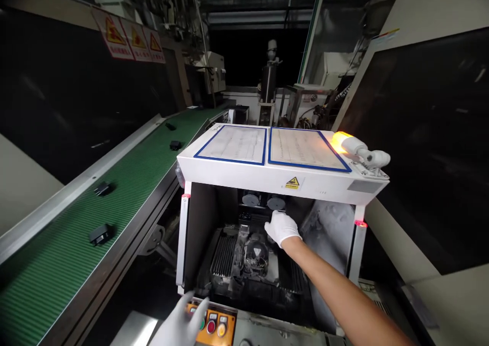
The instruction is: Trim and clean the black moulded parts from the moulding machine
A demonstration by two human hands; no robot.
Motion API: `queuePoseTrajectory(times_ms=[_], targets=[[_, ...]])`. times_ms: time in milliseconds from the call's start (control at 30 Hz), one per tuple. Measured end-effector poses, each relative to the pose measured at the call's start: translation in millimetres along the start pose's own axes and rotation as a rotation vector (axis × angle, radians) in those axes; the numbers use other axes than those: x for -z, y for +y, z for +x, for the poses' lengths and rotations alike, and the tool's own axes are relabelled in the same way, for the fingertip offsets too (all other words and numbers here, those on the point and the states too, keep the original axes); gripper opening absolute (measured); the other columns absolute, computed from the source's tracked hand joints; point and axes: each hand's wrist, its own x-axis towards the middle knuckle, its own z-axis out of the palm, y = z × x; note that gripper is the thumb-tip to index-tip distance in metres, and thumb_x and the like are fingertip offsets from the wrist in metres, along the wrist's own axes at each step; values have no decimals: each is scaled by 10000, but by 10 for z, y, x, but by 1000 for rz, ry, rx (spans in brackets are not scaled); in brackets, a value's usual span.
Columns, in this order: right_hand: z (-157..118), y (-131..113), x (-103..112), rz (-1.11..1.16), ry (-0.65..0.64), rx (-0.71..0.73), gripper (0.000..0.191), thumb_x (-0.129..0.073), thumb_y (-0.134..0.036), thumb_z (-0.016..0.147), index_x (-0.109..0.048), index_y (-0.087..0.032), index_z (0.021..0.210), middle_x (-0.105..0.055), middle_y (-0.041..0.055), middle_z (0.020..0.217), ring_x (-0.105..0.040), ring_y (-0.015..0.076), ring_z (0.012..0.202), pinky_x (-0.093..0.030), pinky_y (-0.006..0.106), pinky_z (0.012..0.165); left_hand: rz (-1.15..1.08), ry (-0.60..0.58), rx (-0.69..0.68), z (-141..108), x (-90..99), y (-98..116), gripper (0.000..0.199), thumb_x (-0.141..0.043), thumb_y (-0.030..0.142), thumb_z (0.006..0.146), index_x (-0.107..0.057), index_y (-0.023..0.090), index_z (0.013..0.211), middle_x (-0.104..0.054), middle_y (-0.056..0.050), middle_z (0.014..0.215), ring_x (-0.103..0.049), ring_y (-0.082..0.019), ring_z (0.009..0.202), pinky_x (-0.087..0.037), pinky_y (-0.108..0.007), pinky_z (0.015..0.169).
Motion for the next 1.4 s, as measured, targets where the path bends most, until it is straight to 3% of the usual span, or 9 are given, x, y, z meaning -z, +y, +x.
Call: queuePoseTrajectory(times_ms=[133,200,300,367,567,733,900,1167,1400], targets=[[47,70,3,45,3,41,372,-578,-303,851,-663,-61,1121,-720,230,1088,-721,299,977,-513,372,826,-53,-1,-485,92,12,643,748,-657,541,879,-380,244,1508,-536,-137,1447,-656,-240,1115,-532,-354,932],[67,98,5,74,7,71,373,-568,-310,838,-671,-70,1106,-720,235,1100,-725,312,972,-505,364,802,-34,21,-629,226,-4,1057,832,-691,545,827,-353,240,1523,-502,-157,1471,-655,-264,1139,-522,-319,909],[103,143,-15,103,12,104,354,-563,-316,826,-677,-94,1077,-731,221,1086,-724,306,974,-494,351,798,50,9,-660,460,-50,1513,646,-746,447,768,-569,192,1334,-596,-167,1312,-677,-309,1078,-533,-358,868],[130,175,-36,114,18,118,332,-551,-304,822,-677,-106,1056,-737,209,1070,-724,300,972,-489,345,795,110,-22,-657,592,-85,1651,461,-759,345,751,-660,162,1162,-644,-160,1191,-692,-302,1018,-542,-370,847],[173,227,-61,113,19,175,280,-535,-283,821,-674,-135,1014,-739,185,1047,-719,308,975,-485,358,794,200,-64,-598,732,-158,1713,407,-739,314,836,-628,130,1181,-642,-139,1235,-673,-233,994,-562,-412,876],[214,190,-35,54,-34,219,240,-568,-264,877,-666,-136,1054,-727,133,1071,-699,253,966,-510,384,850,200,-61,-591,731,-214,1751,378,-729,315,862,-625,137,1180,-628,-132,1256,-667,-225,985,-569,-415,866],[246,214,-22,14,-72,252,278,-588,-384,947,-660,-150,1078,-717,83,1069,-680,209,946,-527,406,884,177,-60,-641,806,-268,1733,356,-722,332,869,-628,138,1152,-635,-119,1233,-657,-218,991,-560,-403,872],[235,239,-27,-16,-52,253,256,-576,-348,949,-652,-146,1085,-715,89,1067,-683,215,953,-535,403,871,176,-65,-736,923,-313,1680,290,-703,348,876,-637,147,1075,-661,-82,1100,-648,-195,935,-549,-371,841],[258,188,39,-44,-113,269,310,-583,-413,975,-652,-147,1119,-700,80,1089,-675,205,967,-551,422,895,290,-135,-789,908,-255,1813,305,-686,374,906,-649,156,1116,-670,-85,1138,-657,-209,980,-559,-405,867]])
